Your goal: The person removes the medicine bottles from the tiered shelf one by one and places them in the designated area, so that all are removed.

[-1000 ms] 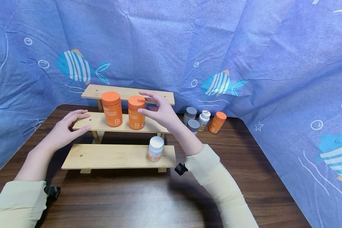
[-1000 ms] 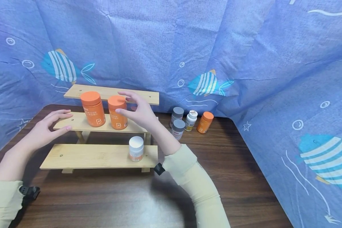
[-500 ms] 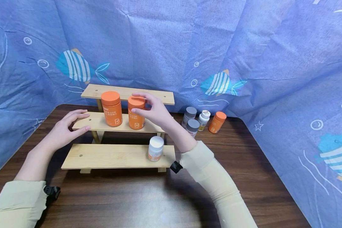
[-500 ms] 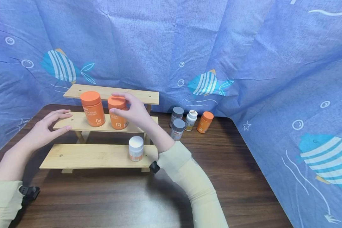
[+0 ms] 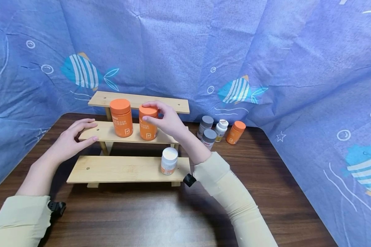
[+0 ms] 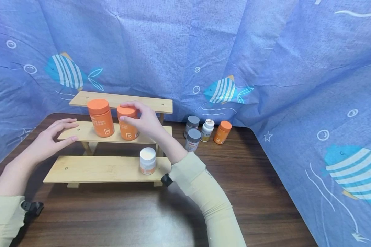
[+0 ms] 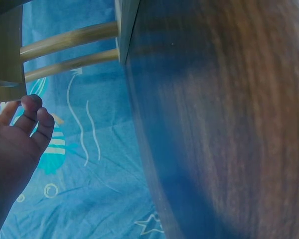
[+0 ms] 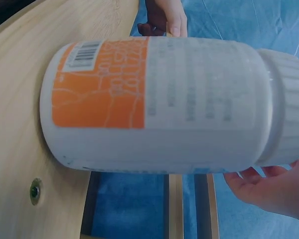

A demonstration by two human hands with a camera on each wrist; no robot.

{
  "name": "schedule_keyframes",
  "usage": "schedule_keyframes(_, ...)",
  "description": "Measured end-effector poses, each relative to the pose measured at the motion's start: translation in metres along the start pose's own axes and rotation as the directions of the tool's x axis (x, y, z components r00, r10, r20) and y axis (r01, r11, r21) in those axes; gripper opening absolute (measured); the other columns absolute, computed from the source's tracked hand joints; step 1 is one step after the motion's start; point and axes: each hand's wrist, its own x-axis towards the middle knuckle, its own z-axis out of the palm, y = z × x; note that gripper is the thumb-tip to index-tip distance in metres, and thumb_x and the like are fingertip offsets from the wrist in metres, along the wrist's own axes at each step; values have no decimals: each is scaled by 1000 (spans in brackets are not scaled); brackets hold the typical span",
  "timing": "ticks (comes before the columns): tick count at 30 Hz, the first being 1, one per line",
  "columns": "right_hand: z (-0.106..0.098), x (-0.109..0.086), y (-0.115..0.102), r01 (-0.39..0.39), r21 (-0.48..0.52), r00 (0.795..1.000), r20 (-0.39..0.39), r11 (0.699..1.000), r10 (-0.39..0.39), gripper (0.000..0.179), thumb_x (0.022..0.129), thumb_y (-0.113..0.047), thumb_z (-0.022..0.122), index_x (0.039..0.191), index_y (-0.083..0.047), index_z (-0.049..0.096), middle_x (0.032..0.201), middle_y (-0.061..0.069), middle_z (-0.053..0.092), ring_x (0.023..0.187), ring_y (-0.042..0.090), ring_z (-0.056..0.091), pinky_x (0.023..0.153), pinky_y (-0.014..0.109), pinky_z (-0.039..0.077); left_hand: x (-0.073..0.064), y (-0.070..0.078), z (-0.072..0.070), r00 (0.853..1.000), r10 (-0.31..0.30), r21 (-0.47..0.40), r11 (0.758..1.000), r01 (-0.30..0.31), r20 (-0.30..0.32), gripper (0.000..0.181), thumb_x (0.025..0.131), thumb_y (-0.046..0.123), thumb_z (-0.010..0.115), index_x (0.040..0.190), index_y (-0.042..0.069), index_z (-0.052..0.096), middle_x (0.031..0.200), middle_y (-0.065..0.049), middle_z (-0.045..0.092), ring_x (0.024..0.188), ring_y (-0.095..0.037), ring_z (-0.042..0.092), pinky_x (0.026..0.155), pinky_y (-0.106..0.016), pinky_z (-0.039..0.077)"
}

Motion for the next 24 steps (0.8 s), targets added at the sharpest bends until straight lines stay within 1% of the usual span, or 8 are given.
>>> schedule_keyframes(9, 0, 1, -3, -28, -8, 1000, -7, 1000, 28, 38, 85, -25, 71, 122, -20, 61, 114, -3, 60, 97, 14, 53, 82, 27, 45, 0, 0, -1, 1000, -7, 1, 1000, 7, 7, 49, 88, 29, 67, 133, 16, 53, 147, -6, 36, 137, -25, 28, 80, 3, 22)
schedule_keyframes(14, -2, 1, -6, -48, -34, 999, 4, 998, 48, 40, 84, -26, 72, 123, -21, 61, 116, -4, 60, 99, 13, 53, 83, 25, 44, 0, -1, -1, 1000, -8, -1, 1000, 8, 9, 49, 88, 29, 67, 133, 16, 53, 147, -6, 35, 137, -25, 28, 80, 2, 22)
schedule_keyframes(18, -3, 0, -6, -37, -45, 999, 0, 998, 37, 40, 84, -26, 73, 122, -20, 62, 116, -4, 60, 99, 12, 54, 84, 25, 45, 1, 0, -1, 1000, -6, -3, 1000, 6, 10, 49, 88, 29, 67, 133, 15, 53, 147, -6, 35, 137, -25, 28, 80, 3, 22)
schedule_keyframes(24, -6, -2, -7, -26, -42, 1000, -5, 999, 26, 39, 83, -28, 73, 120, -20, 63, 117, -5, 61, 100, 10, 54, 86, 27, 45, 1, 0, -1, 1000, 5, 3, 1000, -5, -2, 48, 88, 28, 68, 132, 15, 54, 146, -6, 37, 136, -21, 29, 81, 3, 22)
